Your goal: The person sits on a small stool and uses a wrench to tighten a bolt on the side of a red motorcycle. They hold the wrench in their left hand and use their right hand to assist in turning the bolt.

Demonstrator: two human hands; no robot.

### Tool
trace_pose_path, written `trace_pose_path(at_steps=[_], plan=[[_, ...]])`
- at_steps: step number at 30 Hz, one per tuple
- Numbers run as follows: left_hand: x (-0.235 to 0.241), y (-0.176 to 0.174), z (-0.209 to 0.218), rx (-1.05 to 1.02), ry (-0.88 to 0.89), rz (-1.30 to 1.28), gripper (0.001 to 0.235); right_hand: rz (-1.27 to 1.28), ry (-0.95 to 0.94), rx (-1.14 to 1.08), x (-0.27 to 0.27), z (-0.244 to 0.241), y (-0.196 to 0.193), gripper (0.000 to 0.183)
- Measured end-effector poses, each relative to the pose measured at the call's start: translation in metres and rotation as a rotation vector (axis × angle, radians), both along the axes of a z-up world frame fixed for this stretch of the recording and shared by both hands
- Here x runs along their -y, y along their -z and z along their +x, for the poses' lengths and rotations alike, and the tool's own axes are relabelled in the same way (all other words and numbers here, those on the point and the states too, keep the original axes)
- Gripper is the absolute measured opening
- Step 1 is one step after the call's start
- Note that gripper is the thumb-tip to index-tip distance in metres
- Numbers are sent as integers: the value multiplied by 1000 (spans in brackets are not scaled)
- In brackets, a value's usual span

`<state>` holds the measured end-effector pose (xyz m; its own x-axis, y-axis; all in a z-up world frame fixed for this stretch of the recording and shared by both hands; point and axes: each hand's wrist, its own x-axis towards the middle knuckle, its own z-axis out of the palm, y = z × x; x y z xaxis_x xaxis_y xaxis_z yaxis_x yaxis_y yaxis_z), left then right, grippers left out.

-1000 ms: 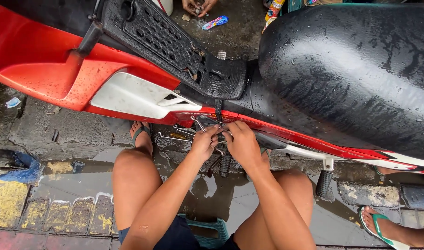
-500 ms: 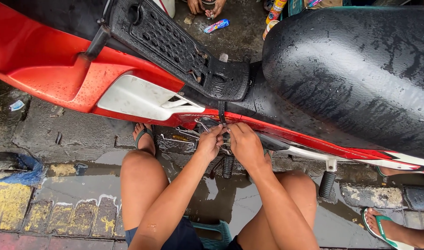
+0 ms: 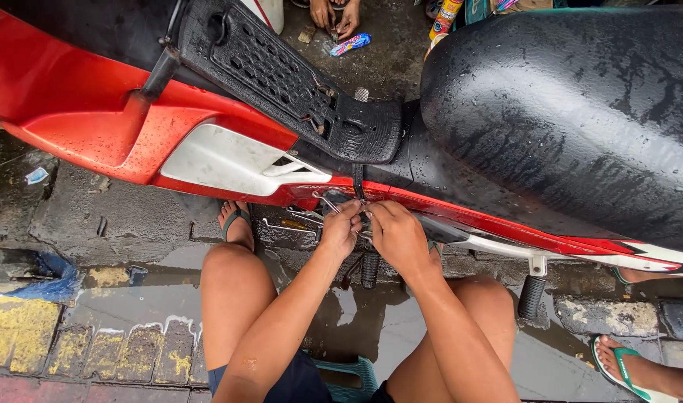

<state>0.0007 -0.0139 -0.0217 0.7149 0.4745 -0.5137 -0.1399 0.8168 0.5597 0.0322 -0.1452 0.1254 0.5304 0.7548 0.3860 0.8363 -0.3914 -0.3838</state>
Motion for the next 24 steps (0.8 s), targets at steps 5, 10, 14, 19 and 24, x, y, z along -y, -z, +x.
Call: trace_pose_path(at_steps=[5, 10, 14, 19, 24], plan=[[3, -3, 2, -18, -21, 17, 18, 28, 31, 84, 2, -2, -16, 12], [5, -15, 1, -32, -44, 44, 18, -5, 128, 140, 14, 11, -6, 8], [5, -26, -3, -59, -62, 78, 20, -156, 247, 127, 30, 19, 6, 10], [5, -23, 0, -108, -71, 162, 23, -300, 343, 78, 36, 19, 32, 14], [4, -25, 1, -179, -76, 327, 27, -434, 322, -31, 38, 29, 81, 20]])
